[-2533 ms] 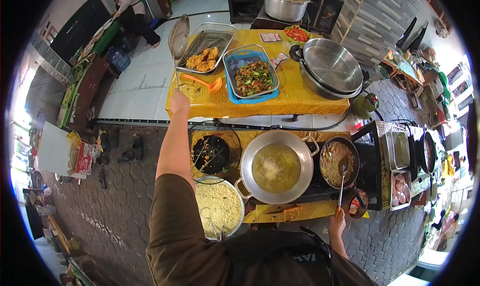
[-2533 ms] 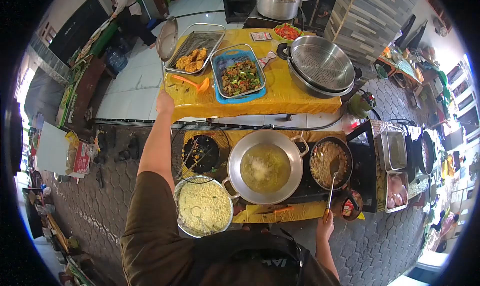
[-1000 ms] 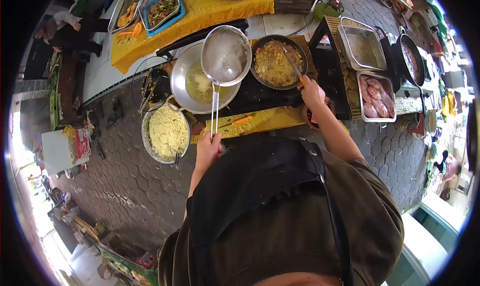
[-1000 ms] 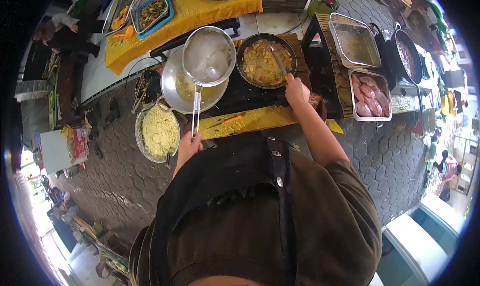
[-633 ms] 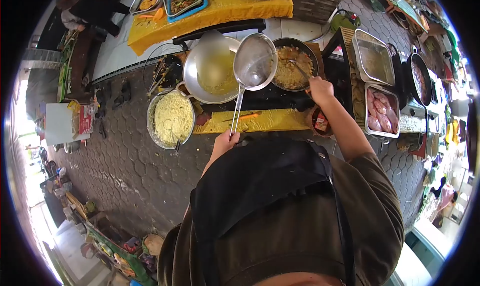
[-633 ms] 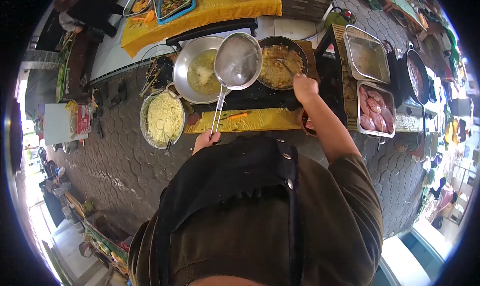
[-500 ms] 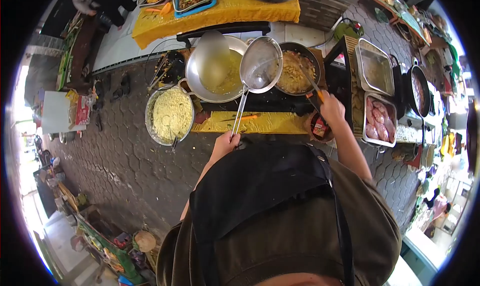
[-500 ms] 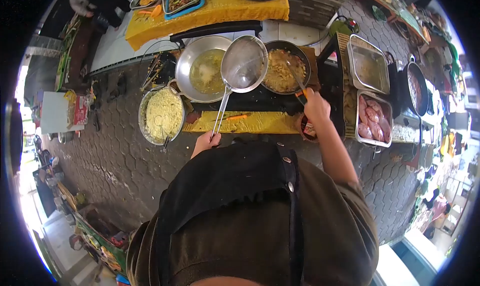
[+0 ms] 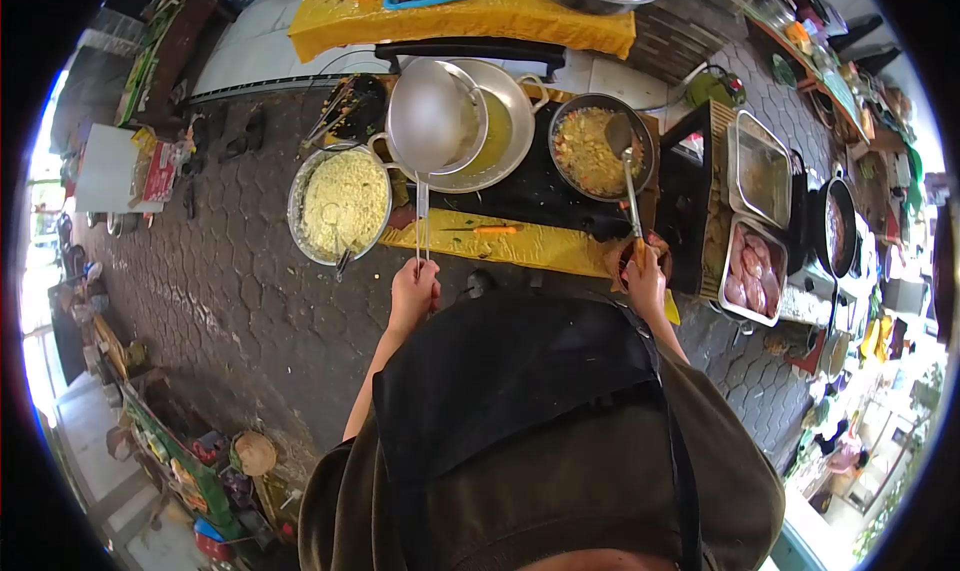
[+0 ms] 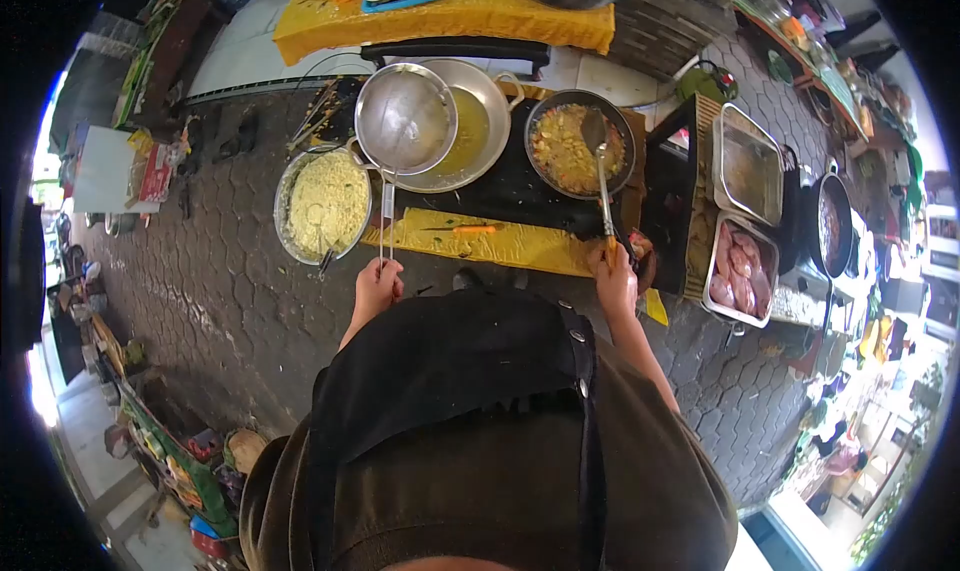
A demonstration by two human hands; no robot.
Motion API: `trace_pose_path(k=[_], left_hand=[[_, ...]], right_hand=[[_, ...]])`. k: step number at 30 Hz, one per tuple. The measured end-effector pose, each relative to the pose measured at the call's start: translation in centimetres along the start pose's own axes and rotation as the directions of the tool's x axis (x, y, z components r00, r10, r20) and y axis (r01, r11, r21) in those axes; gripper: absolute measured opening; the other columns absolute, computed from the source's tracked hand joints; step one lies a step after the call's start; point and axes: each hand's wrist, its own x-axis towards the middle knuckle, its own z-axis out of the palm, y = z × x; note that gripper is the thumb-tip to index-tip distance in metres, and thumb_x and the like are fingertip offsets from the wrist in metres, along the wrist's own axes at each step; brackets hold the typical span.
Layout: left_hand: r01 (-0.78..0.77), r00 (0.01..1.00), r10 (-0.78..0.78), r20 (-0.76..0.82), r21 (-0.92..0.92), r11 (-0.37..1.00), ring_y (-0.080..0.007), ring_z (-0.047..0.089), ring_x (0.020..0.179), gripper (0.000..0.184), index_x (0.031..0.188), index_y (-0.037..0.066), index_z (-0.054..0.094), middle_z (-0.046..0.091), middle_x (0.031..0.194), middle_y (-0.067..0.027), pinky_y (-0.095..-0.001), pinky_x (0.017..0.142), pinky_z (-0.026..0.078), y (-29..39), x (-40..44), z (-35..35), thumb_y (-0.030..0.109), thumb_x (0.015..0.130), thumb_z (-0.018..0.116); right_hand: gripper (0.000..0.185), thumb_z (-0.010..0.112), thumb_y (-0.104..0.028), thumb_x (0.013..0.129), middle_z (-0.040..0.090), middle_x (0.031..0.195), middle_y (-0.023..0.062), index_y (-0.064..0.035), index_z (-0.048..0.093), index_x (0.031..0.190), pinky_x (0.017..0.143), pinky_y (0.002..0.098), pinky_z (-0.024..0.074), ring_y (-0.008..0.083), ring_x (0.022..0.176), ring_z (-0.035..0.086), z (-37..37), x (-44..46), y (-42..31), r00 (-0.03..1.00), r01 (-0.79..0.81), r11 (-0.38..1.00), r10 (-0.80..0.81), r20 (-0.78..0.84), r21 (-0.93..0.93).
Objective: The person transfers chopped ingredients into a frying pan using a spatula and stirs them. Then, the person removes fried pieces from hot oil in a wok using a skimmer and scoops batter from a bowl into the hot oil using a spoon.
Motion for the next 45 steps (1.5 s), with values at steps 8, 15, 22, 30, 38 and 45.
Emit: trace_pose_path(k=[8,15,22,30,38,45], left_hand=[[0.027,0.977,-0.072,-0.202,-0.218,0.976,-0.0103,0.042,0.036,0.017,0.082,0.003,0.050,0.046,0.049,-0.0034,-0.0237,0.034,0.032,-0.1,-0.6,-2.8,0.019,0.086,0.048],[0.049,0.954,-0.128,-0.271,-0.281,0.959,-0.0104,0.042,0.035,0.017,0.083,0.002,0.050,0.046,0.049,-0.0037,-0.0240,0.033,0.031,-0.1,-2.4,-3.7,0.018,0.087,0.047],[0.126,0.939,-0.194,-0.285,-0.240,0.963,-0.0099,0.043,0.038,0.019,0.083,0.002,0.051,0.047,0.051,-0.0029,-0.0243,0.036,0.032,-1.2,-5.4,-3.6,0.019,0.089,0.046],[0.160,0.905,-0.215,-0.367,-0.176,0.971,-0.0069,0.043,0.047,0.021,0.082,0.001,0.055,0.049,0.056,-0.0010,-0.0229,0.044,0.031,-2.9,-7.3,-3.8,0.019,0.089,0.049],[0.193,0.890,-0.264,-0.371,-0.218,0.957,-0.0070,0.044,0.050,0.021,0.083,0.000,0.055,0.050,0.055,-0.0007,-0.0241,0.046,0.033,-4.1,-7.1,-4.2,0.019,0.089,0.049],[0.213,0.896,-0.245,-0.371,-0.125,0.969,-0.0083,0.046,0.051,0.021,0.082,0.000,0.055,0.051,0.057,-0.0020,-0.0248,0.047,0.036,-2.8,-7.4,-4.1,0.018,0.088,0.050]], right_hand=[[0.023,0.053,-0.019,0.081,0.050,0.062,0.0036,-0.0028,0.052,0.097,0.034,0.0264,0.0349,0.0115,0.038,0.044,0.3,2.5,-4.4,0.966,-0.176,0.812,0.033,0.257,0.557],[0.013,0.053,-0.018,0.083,0.042,0.058,0.0014,-0.0075,0.046,0.083,0.029,0.0265,0.0267,0.0098,0.035,0.037,8.6,6.4,-11.7,0.664,-0.574,0.664,0.036,0.747,0.478],[0.013,0.053,-0.019,0.083,0.044,0.059,0.0020,-0.0080,0.045,0.083,0.031,0.0269,0.0270,0.0097,0.038,0.038,15.0,6.8,-14.7,0.523,-0.708,0.558,0.004,0.852,0.432],[0.011,0.052,-0.018,0.083,0.043,0.058,0.0012,-0.0088,0.048,0.089,0.031,0.0257,0.0263,0.0097,0.037,0.037,16.4,5.0,-15.1,0.527,-0.735,0.521,0.035,0.849,0.435],[0.014,0.055,-0.020,0.083,0.045,0.059,0.0011,-0.0107,0.045,0.083,0.031,0.0256,0.0269,0.0095,0.037,0.038,19.5,6.1,-15.4,0.540,-0.746,0.480,0.032,0.841,0.461],[0.014,0.058,-0.017,0.082,0.044,0.059,0.0004,-0.0101,0.046,0.086,0.031,0.0242,0.0255,0.0082,0.036,0.036,22.1,8.4,-17.0,0.618,-0.666,0.521,-0.016,0.786,0.535]])
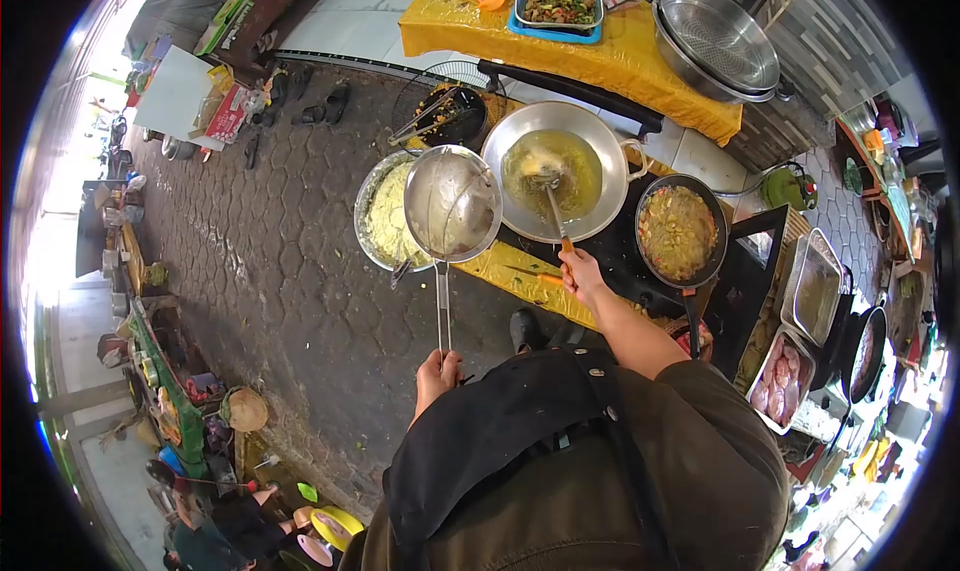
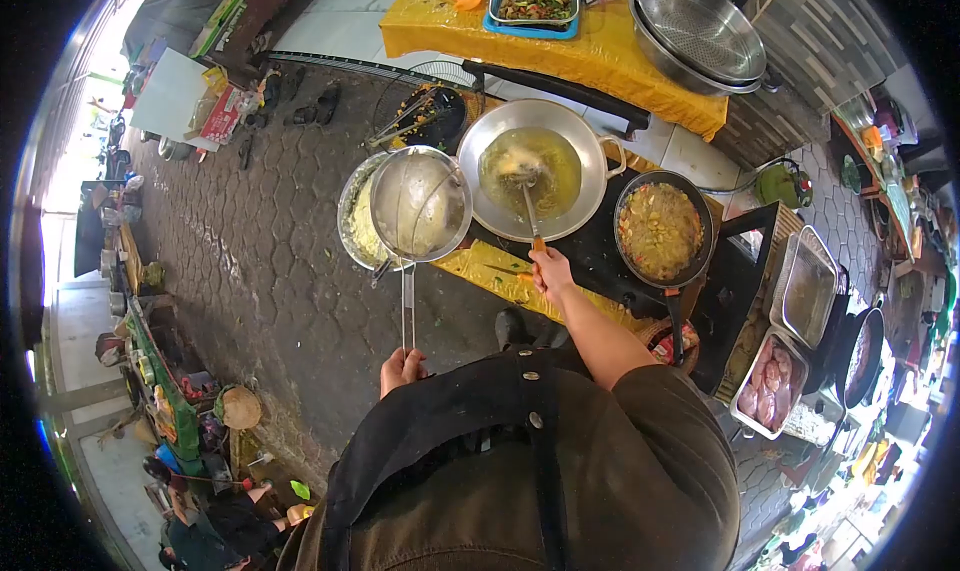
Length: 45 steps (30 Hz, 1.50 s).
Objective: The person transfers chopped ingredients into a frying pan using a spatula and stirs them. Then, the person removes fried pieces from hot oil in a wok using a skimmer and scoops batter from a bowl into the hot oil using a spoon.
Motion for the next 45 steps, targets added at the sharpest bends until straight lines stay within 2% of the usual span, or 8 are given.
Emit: trace_pose_path(k=[14,18,24,26,27,29,32,45], left_hand=[[-0.006,0.995,-0.004,0.102,0.094,0.996,-0.0102,0.048,0.052,0.025,0.079,-0.001,0.056,0.051,0.057,-0.0033,-0.0263,0.049,0.038,0.4,2.2,0.9,0.022,0.087,0.051],[-0.077,0.987,0.057,0.152,0.133,0.988,-0.0126,0.049,0.045,0.027,0.079,-0.001,0.055,0.052,0.052,-0.0050,-0.0282,0.045,0.038,0.5,4.2,1.4,0.024,0.088,0.049],[-0.053,0.974,0.023,0.225,0.128,0.990,-0.0180,0.050,0.037,0.030,0.073,-0.002,0.051,0.052,0.050,-0.0078,-0.0327,0.037,0.040,1.8,8.1,3.1,0.024,0.088,0.048],[-0.118,0.976,0.075,0.205,0.206,0.971,-0.0189,0.052,0.038,0.030,0.074,-0.002,0.051,0.052,0.050,-0.0092,-0.0325,0.038,0.041,2.3,9.4,3.6,0.024,0.087,0.046],[-0.112,0.975,0.065,0.214,0.214,0.970,-0.0189,0.052,0.038,0.030,0.074,-0.002,0.051,0.052,0.050,-0.0092,-0.0325,0.038,0.041,2.4,9.8,3.7,0.024,0.087,0.046],[-0.209,0.963,0.149,0.226,0.266,0.941,-0.0202,0.053,0.038,0.031,0.074,-0.003,0.051,0.053,0.050,-0.0104,-0.0331,0.039,0.041,2.9,11.0,3.9,0.023,0.087,0.045],[-0.241,0.957,0.174,0.230,0.305,0.921,-0.0211,0.053,0.039,0.032,0.073,-0.004,0.051,0.053,0.050,-0.0108,-0.0340,0.040,0.042,3.6,12.4,4.5,0.024,0.087,0.044],[-0.074,0.949,-0.015,0.314,0.270,0.960,-0.0162,0.050,0.036,0.028,0.083,0.002,0.051,0.053,0.052,-0.0074,-0.0301,0.034,0.039,1.4,19.6,10.3,0.026,0.090,0.039]], right_hand=[[0.015,0.057,-0.015,0.081,0.043,0.058,0.0018,-0.0068,0.044,0.081,0.031,0.0275,0.0264,0.0107,0.038,0.038,0.4,0.3,-6.4,0.996,0.094,0.994,-0.094,0.002,-0.057],[0.016,0.056,-0.012,0.081,0.041,0.057,0.0024,-0.0020,0.048,0.091,0.030,0.0273,0.0260,0.0119,0.037,0.037,-0.5,-0.1,-8.4,0.985,0.103,0.940,-0.142,-0.097,-0.326],[0.039,0.058,-0.019,0.076,0.050,0.057,0.0096,-0.0046,0.048,0.111,0.033,0.0343,0.0361,0.0196,0.036,0.047,-4.0,1.1,-9.8,0.882,0.148,0.603,-0.439,-0.172,-0.784],[0.041,0.058,-0.022,0.076,0.058,0.070,0.0160,-0.0027,0.049,0.111,0.049,0.0402,0.0452,0.0297,0.054,0.058,-6.3,2.3,-9.4,0.822,0.116,0.377,-0.556,-0.124,-0.919],[0.041,0.058,-0.022,0.076,0.058,0.070,0.0160,-0.0027,0.049,0.111,0.049,0.0402,0.0452,0.0297,0.054,0.058,-6.7,1.4,-9.0,0.825,0.104,0.385,-0.548,-0.137,-0.917],[0.045,0.058,-0.026,0.076,0.060,0.091,0.0230,0.0005,0.049,0.112,0.071,0.0433,0.0456,0.0383,0.082,0.059,-7.6,-0.3,-8.9,0.741,0.116,0.202,-0.670,-0.050,-0.972],[0.046,0.056,-0.027,0.077,0.058,0.098,0.0253,0.0013,0.047,0.113,0.080,0.0443,0.0437,0.0409,0.092,0.055,-8.1,-4.2,-8.3,0.826,0.074,0.318,-0.550,-0.121,-0.945],[0.048,0.060,-0.025,0.075,0.058,0.096,0.0250,-0.0009,0.047,0.114,0.079,0.0409,0.0431,0.0399,0.093,0.055,-10.2,-11.0,-2.7,0.827,0.129,0.467,-0.538,-0.165,-0.875]])
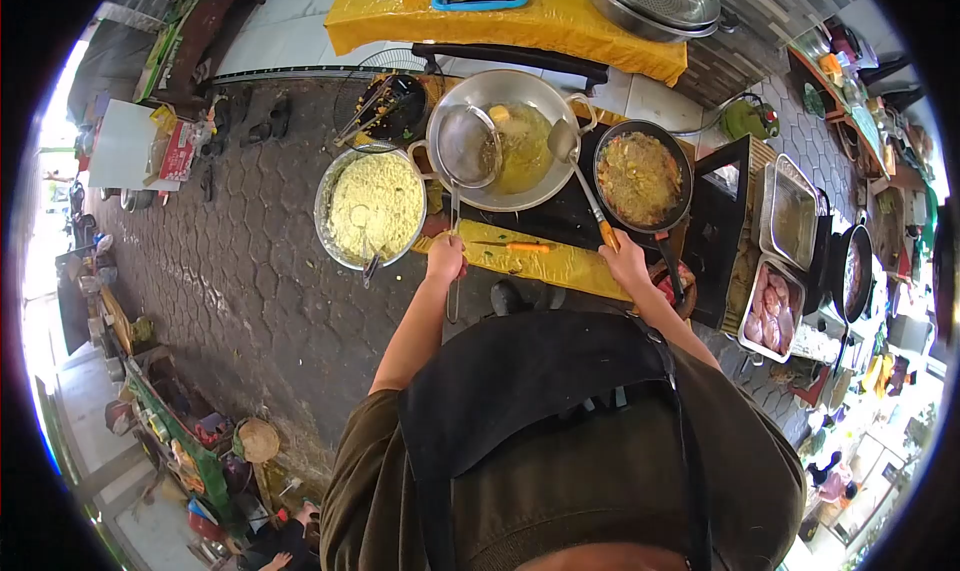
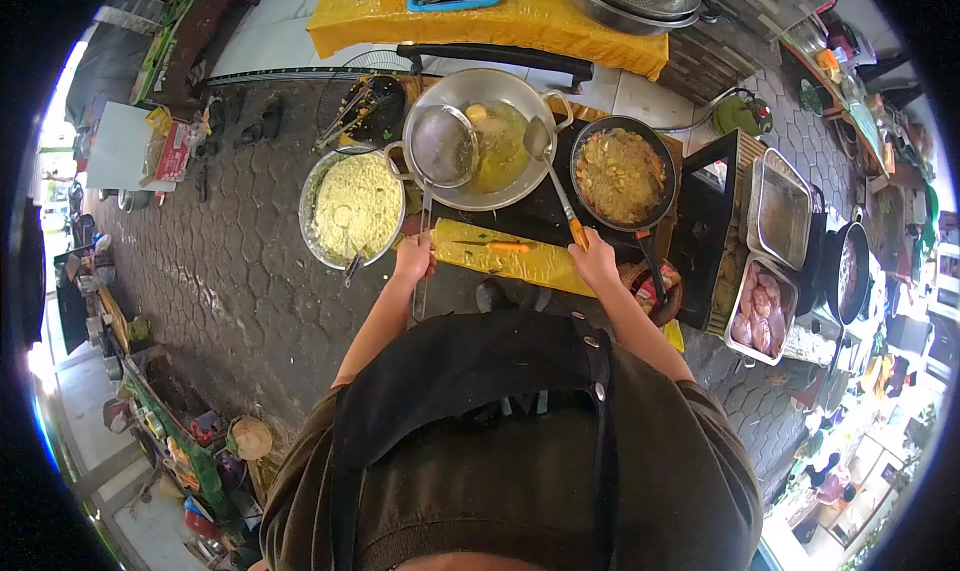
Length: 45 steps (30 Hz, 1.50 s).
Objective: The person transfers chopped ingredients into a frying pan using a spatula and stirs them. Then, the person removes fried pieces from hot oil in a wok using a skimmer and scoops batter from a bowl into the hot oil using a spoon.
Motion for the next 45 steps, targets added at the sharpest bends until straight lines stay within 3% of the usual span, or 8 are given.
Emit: trace_pose_path(k=[10,21,23,29,36,40,44,45], left_hand=[[0.093,0.972,-0.024,0.235,-0.288,0.953,-0.0157,0.047,0.035,0.032,0.080,0.003,0.050,0.050,0.051,-0.0062,-0.0297,0.033,0.038,-2.3,0.9,4.4,0.030,0.091,0.037],[0.050,0.971,0.024,0.238,-0.298,0.953,-0.0158,0.045,0.035,0.031,0.078,0.005,0.048,0.048,0.052,-0.0060,-0.0289,0.033,0.036,-0.2,0.3,8.7,0.031,0.092,0.037],[0.142,0.954,-0.011,0.298,-0.423,0.895,-0.0150,0.044,0.036,0.031,0.079,0.006,0.048,0.048,0.054,-0.0048,-0.0278,0.035,0.037,0.5,0.0,8.7,0.032,0.092,0.038],[0.121,0.924,0.095,0.371,-0.518,0.847,-0.0136,0.042,0.037,0.033,0.080,0.005,0.049,0.047,0.054,-0.0038,-0.0266,0.036,0.037,0.7,-1.4,6.8,0.034,0.092,0.040],[-0.121,0.982,0.165,0.093,-0.359,0.925,-0.0121,0.044,0.035,0.032,0.081,0.004,0.050,0.048,0.051,-0.0045,-0.0252,0.032,0.035,1.6,-3.6,1.2,0.033,0.092,0.043],[-0.156,0.987,0.146,-0.072,-0.172,0.973,-0.0124,0.044,0.033,0.029,0.078,0.003,0.048,0.047,0.049,-0.0049,-0.0261,0.031,0.035,2.6,-4.7,-1.8,0.029,0.091,0.043],[-0.123,0.983,0.119,-0.140,-0.018,0.992,-0.0130,0.046,0.034,0.031,0.075,0.002,0.049,0.050,0.049,-0.0058,-0.0266,0.032,0.036,2.1,-5.0,-3.3,0.029,0.090,0.044],[-0.124,0.983,0.121,-0.140,-0.019,0.992,-0.0130,0.046,0.034,0.031,0.075,0.002,0.049,0.050,0.049,-0.0058,-0.0266,0.032,0.036,1.9,-4.9,-3.1,0.029,0.090,0.044]], right_hand=[[0.046,0.061,-0.020,0.077,0.058,0.092,0.0232,0.0009,0.048,0.115,0.076,0.0363,0.0438,0.0355,0.089,0.058,-1.4,-3.4,-0.4,0.998,0.014,0.999,-0.012,-0.057,0.032],[0.046,0.059,-0.021,0.076,0.059,0.093,0.0248,-0.0011,0.047,0.116,0.076,0.0397,0.0442,0.0400,0.090,0.056,-2.5,-4.6,-0.5,0.998,0.004,0.997,0.001,-0.064,0.073],[0.046,0.059,-0.021,0.076,0.059,0.093,0.0245,-0.0010,0.047,0.116,0.076,0.0392,0.0443,0.0397,0.090,0.057,-2.5,-4.9,-0.4,0.999,0.000,0.997,0.003,-0.050,0.073],[0.047,0.060,-0.020,0.076,0.059,0.095,0.0237,-0.0009,0.047,0.117,0.078,0.0380,0.0441,0.0388,0.092,0.057,-1.8,-4.7,0.2,0.996,0.020,0.992,-0.008,-0.092,0.126],[0.046,0.061,-0.022,0.077,0.059,0.097,0.0221,-0.0006,0.049,0.115,0.079,0.0367,0.0439,0.0352,0.094,0.058,-1.7,-4.3,-0.6,0.985,0.032,0.988,-0.005,-0.175,0.148],[0.046,0.062,-0.022,0.076,0.060,0.095,0.0212,-0.0004,0.050,0.115,0.078,0.0355,0.0442,0.0333,0.091,0.059,-0.8,-3.5,0.7,0.988,-0.104,0.963,0.128,-0.082,0.249],[0.046,0.062,-0.023,0.076,0.060,0.094,0.0209,-0.0002,0.050,0.115,0.078,0.0350,0.0443,0.0318,0.089,0.059,0.3,-3.3,2.0,0.989,-0.114,0.958,0.134,-0.061,0.261],[0.041,0.060,-0.019,0.078,0.055,0.078,0.0123,-0.0018,0.051,0.113,0.060,0.0312,0.0413,0.0214,0.068,0.053,0.8,-3.1,2.5,0.993,-0.031,0.970,0.057,-0.101,0.242]])
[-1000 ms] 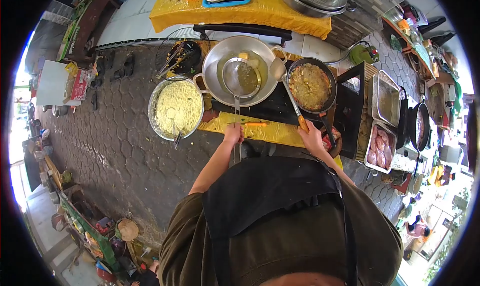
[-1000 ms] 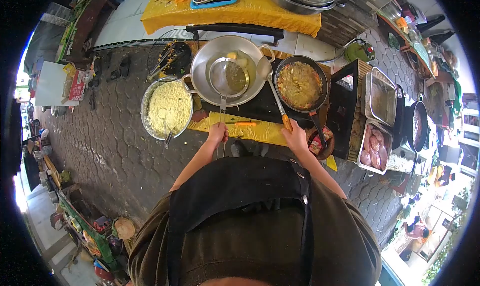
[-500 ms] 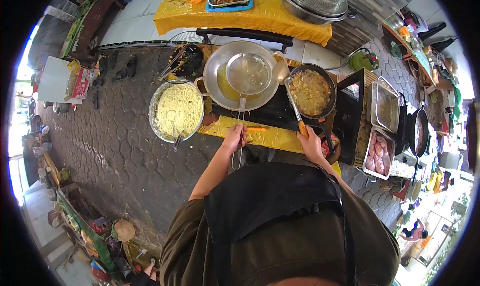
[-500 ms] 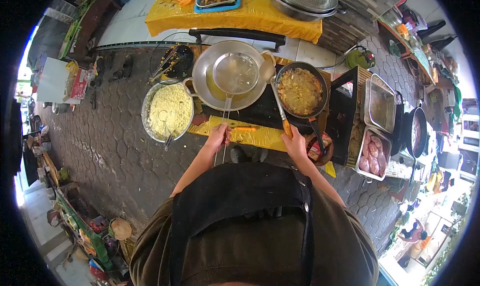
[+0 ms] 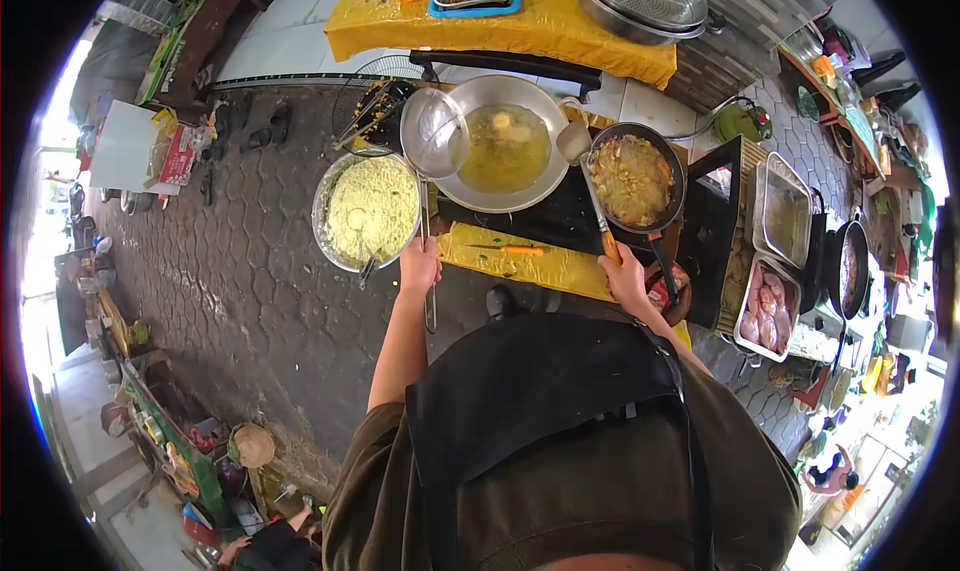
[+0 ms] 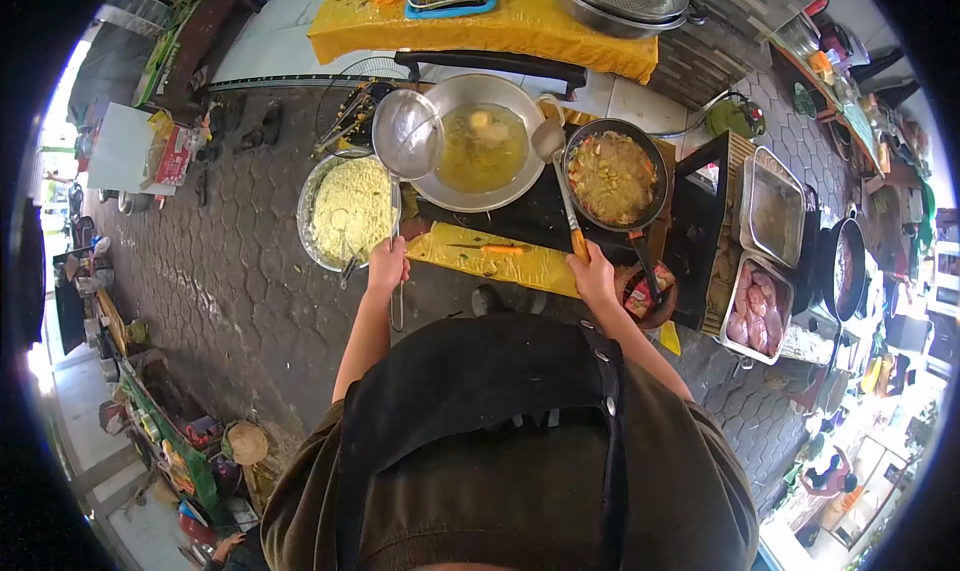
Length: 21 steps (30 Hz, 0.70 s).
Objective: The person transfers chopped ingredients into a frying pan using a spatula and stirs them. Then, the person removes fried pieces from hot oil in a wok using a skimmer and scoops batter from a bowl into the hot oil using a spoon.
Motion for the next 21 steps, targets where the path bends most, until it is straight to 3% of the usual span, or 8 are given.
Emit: trace_pose_path(k=[1,8,10,13,14,16,19,21], left_hand=[[0.023,1.000,-0.023,-0.004,0.019,1.000,-0.0136,0.046,0.034,0.030,0.076,0.002,0.050,0.050,0.049,-0.0062,-0.0271,0.032,0.036,-0.2,0.1,0.2,0.028,0.090,0.043],[0.000,0.999,0.001,-0.039,0.048,0.999,-0.0167,0.049,0.034,0.027,0.083,0.000,0.053,0.052,0.049,-0.0078,-0.0294,0.034,0.041,-2.9,2.1,4.0,0.024,0.089,0.042],[0.037,0.999,-0.037,-0.013,0.055,0.998,-0.0171,0.049,0.034,0.027,0.078,0.001,0.053,0.053,0.051,-0.0082,-0.0302,0.034,0.040,-4.2,3.8,5.3,0.024,0.088,0.043],[0.078,0.993,-0.061,0.101,-0.172,0.982,-0.0174,0.047,0.033,0.031,0.067,0.004,0.051,0.050,0.047,-0.0077,-0.0300,0.033,0.039,-5.3,5.0,7.1,0.026,0.088,0.046],[0.106,0.986,-0.075,0.148,-0.215,0.971,-0.0171,0.047,0.034,0.033,0.065,0.005,0.051,0.050,0.047,-0.0074,-0.0299,0.033,0.038,-6.3,5.5,7.3,0.028,0.088,0.046],[0.141,0.972,-0.071,0.224,-0.315,0.938,-0.0162,0.048,0.035,0.040,0.059,0.007,0.050,0.049,0.048,-0.0065,-0.0291,0.033,0.038,-5.5,4.9,7.3,0.032,0.090,0.046],[0.213,0.953,-0.103,0.284,-0.388,0.897,-0.0139,0.047,0.038,0.030,0.077,0.006,0.051,0.048,0.052,-0.0041,-0.0268,0.034,0.038,-5.0,3.5,6.8,0.033,0.091,0.047],[0.183,0.955,-0.053,0.293,-0.438,0.880,-0.0137,0.047,0.038,0.031,0.076,0.006,0.051,0.048,0.052,-0.0041,-0.0266,0.034,0.038,-4.4,2.4,6.1,0.033,0.091,0.047]], right_hand=[[0.035,0.058,-0.016,0.080,0.050,0.061,0.0038,-0.0035,0.051,0.112,0.043,0.0273,0.0383,0.0110,0.046,0.048,0.2,0.1,0.6,0.996,0.085,0.996,-0.085,-0.019,-0.014],[0.037,0.059,-0.018,0.079,0.051,0.062,0.0051,-0.0024,0.051,0.112,0.043,0.0281,0.0384,0.0114,0.046,0.048,-0.3,-1.0,0.2,0.997,0.083,0.996,-0.083,0.002,-0.011],[0.038,0.059,-0.018,0.078,0.056,0.068,0.0101,-0.0011,0.051,0.111,0.051,0.0310,0.0433,0.0172,0.055,0.055,-0.5,-1.1,0.4,0.998,0.049,0.999,-0.048,0.033,-0.017],[0.038,0.059,-0.017,0.077,0.060,0.079,0.0161,-0.0001,0.052,0.110,0.064,0.0344,0.0463,0.0249,0.070,0.061,-0.9,-1.8,0.1,0.978,0.204,0.967,-0.208,-0.010,-0.150],[0.039,0.059,-0.017,0.076,0.061,0.089,0.0207,0.0001,0.052,0.110,0.074,0.0363,0.0458,0.0300,0.085,0.061,-1.3,-2.1,-0.5,0.992,0.126,0.984,-0.122,0.039,-0.125],[0.041,0.060,-0.017,0.076,0.060,0.093,0.0216,-0.0007,0.052,0.112,0.075,0.0350,0.0458,0.0302,0.088,0.061,-1.4,-2.2,-0.2,0.981,0.194,0.974,-0.191,0.037,-0.119],[0.042,0.060,-0.020,0.076,0.059,0.093,0.0228,0.0004,0.051,0.111,0.076,0.0369,0.0451,0.0350,0.090,0.058,-1.3,-2.4,-0.1,0.985,0.171,0.980,-0.170,0.019,-0.107],[0.042,0.060,-0.023,0.077,0.058,0.095,0.0243,0.0010,0.050,0.110,0.077,0.0384,0.0445,0.0396,0.093,0.056,-1.2,-2.2,0.1,0.992,0.123,0.988,-0.120,0.040,-0.096]])
